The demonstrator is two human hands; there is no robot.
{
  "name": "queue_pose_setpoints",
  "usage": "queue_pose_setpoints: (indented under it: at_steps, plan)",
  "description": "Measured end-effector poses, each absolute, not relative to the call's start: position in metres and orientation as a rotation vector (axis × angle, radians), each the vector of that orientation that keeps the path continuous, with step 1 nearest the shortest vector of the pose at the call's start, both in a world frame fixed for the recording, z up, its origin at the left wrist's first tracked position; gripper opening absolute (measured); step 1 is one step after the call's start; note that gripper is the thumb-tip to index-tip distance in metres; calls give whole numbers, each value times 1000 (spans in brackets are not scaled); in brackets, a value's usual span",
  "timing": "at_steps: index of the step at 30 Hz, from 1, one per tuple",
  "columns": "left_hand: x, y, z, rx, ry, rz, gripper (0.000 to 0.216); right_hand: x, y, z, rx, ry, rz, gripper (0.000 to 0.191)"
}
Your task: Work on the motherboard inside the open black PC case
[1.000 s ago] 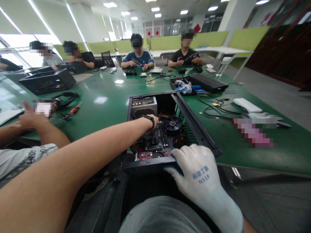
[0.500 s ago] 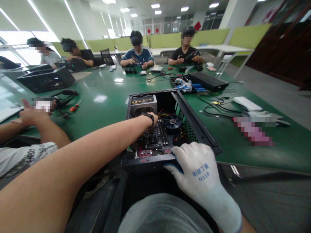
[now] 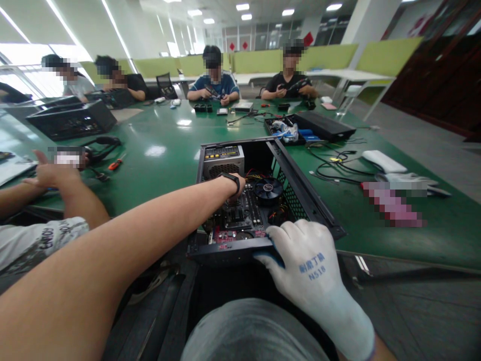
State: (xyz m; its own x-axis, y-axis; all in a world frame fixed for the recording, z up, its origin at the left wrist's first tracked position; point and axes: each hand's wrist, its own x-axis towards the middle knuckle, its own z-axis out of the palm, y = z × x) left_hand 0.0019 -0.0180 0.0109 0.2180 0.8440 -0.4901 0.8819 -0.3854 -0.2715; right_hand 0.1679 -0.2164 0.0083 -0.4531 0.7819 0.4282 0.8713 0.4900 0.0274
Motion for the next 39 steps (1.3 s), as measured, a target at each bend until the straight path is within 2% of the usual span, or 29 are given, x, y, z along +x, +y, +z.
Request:
queue_pose_setpoints:
  at_steps: [14,25,33,39]
  plan:
    - [-1,-21,14,2424,1742,-803,61,167,-217,9,-1406,-2386,-285,32]
    - [0,-25,17,2451,1679,-900,69,167,-219,7,-1408,-2384,-251,30]
    - [1,-30,21,2479,1671,-945,54,167,-219,7,-1420,-2382,-232,31]
    - [-3,-26,15,2452,1679,-844,49,167,-218,8,-1408,-2382,-252,31]
